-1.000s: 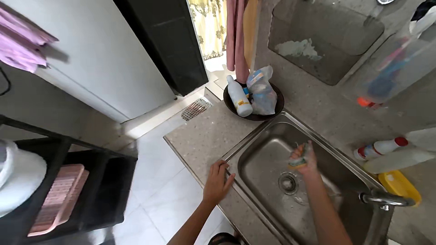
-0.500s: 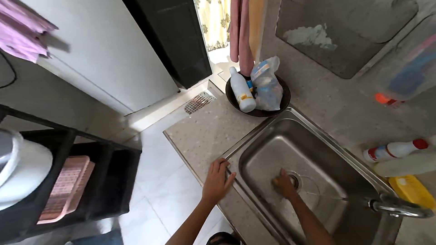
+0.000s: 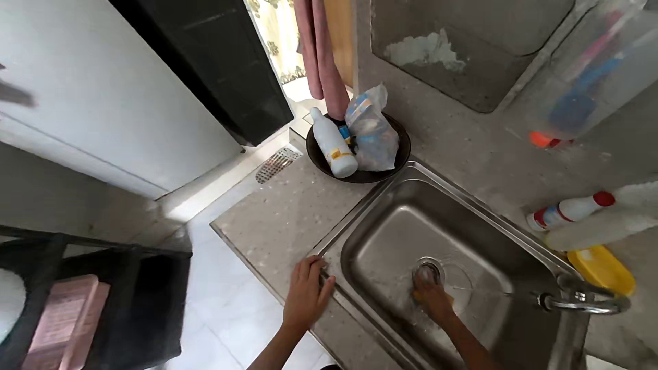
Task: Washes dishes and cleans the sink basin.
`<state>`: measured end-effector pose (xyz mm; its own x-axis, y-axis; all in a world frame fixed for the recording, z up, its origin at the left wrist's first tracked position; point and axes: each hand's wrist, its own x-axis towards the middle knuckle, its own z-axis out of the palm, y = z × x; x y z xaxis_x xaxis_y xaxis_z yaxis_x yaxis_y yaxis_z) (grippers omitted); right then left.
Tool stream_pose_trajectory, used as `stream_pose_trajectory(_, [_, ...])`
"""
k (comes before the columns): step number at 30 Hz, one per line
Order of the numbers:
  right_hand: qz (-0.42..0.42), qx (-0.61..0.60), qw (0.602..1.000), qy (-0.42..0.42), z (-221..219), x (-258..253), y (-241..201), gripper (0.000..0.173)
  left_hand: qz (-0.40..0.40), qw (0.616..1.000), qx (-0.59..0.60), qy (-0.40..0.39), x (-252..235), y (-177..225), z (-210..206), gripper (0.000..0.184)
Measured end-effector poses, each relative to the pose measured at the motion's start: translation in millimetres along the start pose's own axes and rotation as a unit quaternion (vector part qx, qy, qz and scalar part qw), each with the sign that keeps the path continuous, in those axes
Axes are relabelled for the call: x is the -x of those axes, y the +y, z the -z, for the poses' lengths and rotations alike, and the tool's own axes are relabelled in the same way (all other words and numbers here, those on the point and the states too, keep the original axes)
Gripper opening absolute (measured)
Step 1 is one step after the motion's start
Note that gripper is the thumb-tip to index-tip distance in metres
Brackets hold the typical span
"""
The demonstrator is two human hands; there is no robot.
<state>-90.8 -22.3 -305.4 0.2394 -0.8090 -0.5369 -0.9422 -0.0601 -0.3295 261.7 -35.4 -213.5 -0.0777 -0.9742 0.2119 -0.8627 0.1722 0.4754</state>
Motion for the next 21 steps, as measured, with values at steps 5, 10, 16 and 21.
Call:
stream_pose_trajectory(5, [-0.071, -0.007, 0.993, -0.095, -2.6, 52.7, 1.8, 0.070, -0.001, 1.000, -0.003, -0.007, -0.7, 2.0, 1.1, 0.063])
stream_pose_trajectory(10, [-0.090, -0.091, 0.991, -0.047, -23.6, 56.4, 10.8, 0.074, -0.017, 1.000, -0.013, 0.000, 0.3, 0.1, -1.2, 0.065])
stream_pose_trajectory(16, [-0.039, -0.214, 0.974, 0.057, -6.2, 8.5, 33.1, 0.067, -0.021, 1.000, -0.006, -0.003, 1.0, -0.1, -0.8, 0.062])
stream_pose_trajectory(21, [0.076, -0.095, 0.992, -0.029, -6.1, -3.8, -8.3, 0.068, -0.024, 1.000, -0.018, 0.007, 0.9, -1.6, -3.5, 0.064])
